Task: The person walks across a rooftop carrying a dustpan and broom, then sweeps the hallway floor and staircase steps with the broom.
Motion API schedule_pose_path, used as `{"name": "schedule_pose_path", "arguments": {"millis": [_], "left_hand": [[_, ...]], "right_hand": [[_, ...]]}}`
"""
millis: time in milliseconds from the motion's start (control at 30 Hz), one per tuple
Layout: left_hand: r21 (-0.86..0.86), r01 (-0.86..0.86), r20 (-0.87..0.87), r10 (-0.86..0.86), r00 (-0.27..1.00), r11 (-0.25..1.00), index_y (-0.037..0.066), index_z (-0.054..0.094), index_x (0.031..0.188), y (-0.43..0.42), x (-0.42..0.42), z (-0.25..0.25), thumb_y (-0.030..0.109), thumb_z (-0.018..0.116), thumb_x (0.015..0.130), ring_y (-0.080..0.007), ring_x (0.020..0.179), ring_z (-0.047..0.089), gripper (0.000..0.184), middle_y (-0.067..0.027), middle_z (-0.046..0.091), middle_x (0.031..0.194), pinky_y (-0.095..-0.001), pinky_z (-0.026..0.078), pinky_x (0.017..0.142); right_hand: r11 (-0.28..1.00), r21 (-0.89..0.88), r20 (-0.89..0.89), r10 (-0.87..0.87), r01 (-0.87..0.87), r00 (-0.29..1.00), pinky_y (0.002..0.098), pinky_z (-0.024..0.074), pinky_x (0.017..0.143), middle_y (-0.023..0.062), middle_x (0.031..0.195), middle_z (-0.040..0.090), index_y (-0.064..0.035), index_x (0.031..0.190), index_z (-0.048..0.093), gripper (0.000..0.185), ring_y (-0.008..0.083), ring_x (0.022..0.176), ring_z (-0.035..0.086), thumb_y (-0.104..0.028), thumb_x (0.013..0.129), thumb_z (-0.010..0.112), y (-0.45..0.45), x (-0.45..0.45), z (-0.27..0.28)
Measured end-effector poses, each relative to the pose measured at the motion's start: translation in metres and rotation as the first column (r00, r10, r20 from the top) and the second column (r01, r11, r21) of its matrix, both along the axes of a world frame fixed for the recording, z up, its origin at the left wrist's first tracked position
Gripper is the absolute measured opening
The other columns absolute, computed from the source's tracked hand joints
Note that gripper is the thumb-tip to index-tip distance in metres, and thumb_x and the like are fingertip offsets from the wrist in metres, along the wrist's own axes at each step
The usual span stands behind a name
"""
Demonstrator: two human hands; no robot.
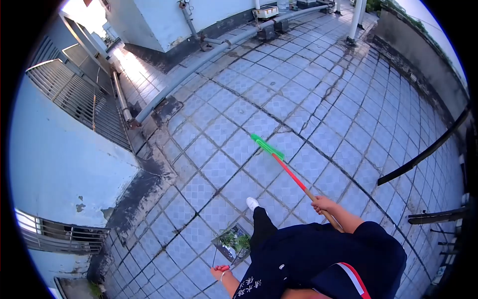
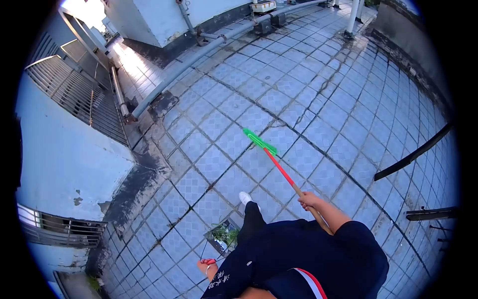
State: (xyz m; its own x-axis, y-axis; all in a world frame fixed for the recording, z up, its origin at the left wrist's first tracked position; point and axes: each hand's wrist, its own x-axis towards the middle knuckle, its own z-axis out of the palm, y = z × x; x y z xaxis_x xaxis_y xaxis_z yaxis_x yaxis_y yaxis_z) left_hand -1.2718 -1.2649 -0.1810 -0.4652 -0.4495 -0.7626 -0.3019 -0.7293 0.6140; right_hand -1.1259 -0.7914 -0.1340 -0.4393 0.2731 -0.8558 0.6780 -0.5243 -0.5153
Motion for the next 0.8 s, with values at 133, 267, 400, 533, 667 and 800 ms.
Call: {"name": "schedule_pose_path", "arguments": {"millis": [133,267,400,533,667,800], "left_hand": [[0.064,0.088,0.14,-0.097,0.985,0.994,0.012,0.033,0.056,0.041,-0.112,-0.007,0.024,0.041,0.073,-0.0081,0.036,0.033,0.022,0.0031,0.036,0.048,-0.0195,0.029,0.033],[0.08,0.156,0.181,-0.169,0.969,0.984,0.012,0.033,0.058,0.097,-0.205,0.016,0.026,0.041,0.072,-0.0087,0.037,0.032,0.021,0.0027,0.034,0.047,-0.0222,0.029,0.036],[0.057,0.157,0.159,-0.164,0.974,0.986,0.012,0.032,0.056,0.106,-0.301,0.015,0.026,0.041,0.071,-0.0104,0.037,0.032,0.023,0.0028,0.035,0.047,-0.0235,0.028,0.036],[0.047,0.085,0.097,-0.089,0.991,0.995,0.013,0.032,0.053,0.131,-0.381,0.027,0.027,0.041,0.07,-0.0113,0.035,0.03,0.024,0.003,0.034,0.044,-0.0239,0.026,0.034],[-0.019,0.039,0.162,-0.035,0.986,0.999,0.014,0.033,0.053,0.151,-0.471,0.05,0.03,0.041,0.07,-0.0106,0.033,0.029,0.025,0.0034,0.033,0.043,-0.0233,0.024,0.034],[0.067,-0.092,-0.141,0.1,0.985,0.994,0.013,0.036,0.06,0.161,-0.548,0.083,0.02,0.047,0.07,-0.006,0.035,0.033,0.017,0.0035,0.04,0.05,-0.018,0.028,0.033]], "right_hand": [[0.997,-0.048,0.023,-0.062,0.063,0.998,0.0213,0.0326,0.031,0.0019,0.053,0.039,-0.0058,0.078,0.041,0.013,0.0072,0.036,0.036,-0.01,0.07,0.05,0.008,-0.094,0.016],[0.996,0.057,0.091,-0.078,0.073,0.993,0.021,0.0325,0.031,0.0023,0.052,0.041,-0.0058,0.075,0.042,0.011,0.0073,0.037,0.038,-0.01,0.068,0.049,0.022,-0.167,0.034],[0.987,0.147,0.16,-0.09,0.067,0.983,0.0254,0.034,0.03,0.0055,0.051,0.044,-0.0011,0.068,0.043,0.008,0.0113,0.035,0.04,-0.006,0.065,0.048,0.038,-0.234,0.02],[0.985,0.162,0.143,-0.074,0.051,0.987,0.0292,0.0355,0.032,0.0074,0.049,0.044,0.0013,0.065,0.042,0.01,0.0149,0.036,0.043,-0.007,0.064,0.048,0.075,-0.313,-0.012],[0.964,0.227,0.157,0.101,-0.136,0.982,0.0325,0.0379,0.035,0.0097,0.05,0.046,0.0026,0.065,0.043,0.016,0.0201,0.04,0.047,-0.013,0.062,0.049,0.121,-0.432,-0.012],[0.982,0.151,0.005,0.112,-0.112,0.994,0.0254,0.0358,0.032,0.0044,0.05,0.042,-0.0017,0.073,0.043,0.013,0.0122,0.038,0.043,-0.011,0.065,0.049,0.172,-0.569,0.003]]}}
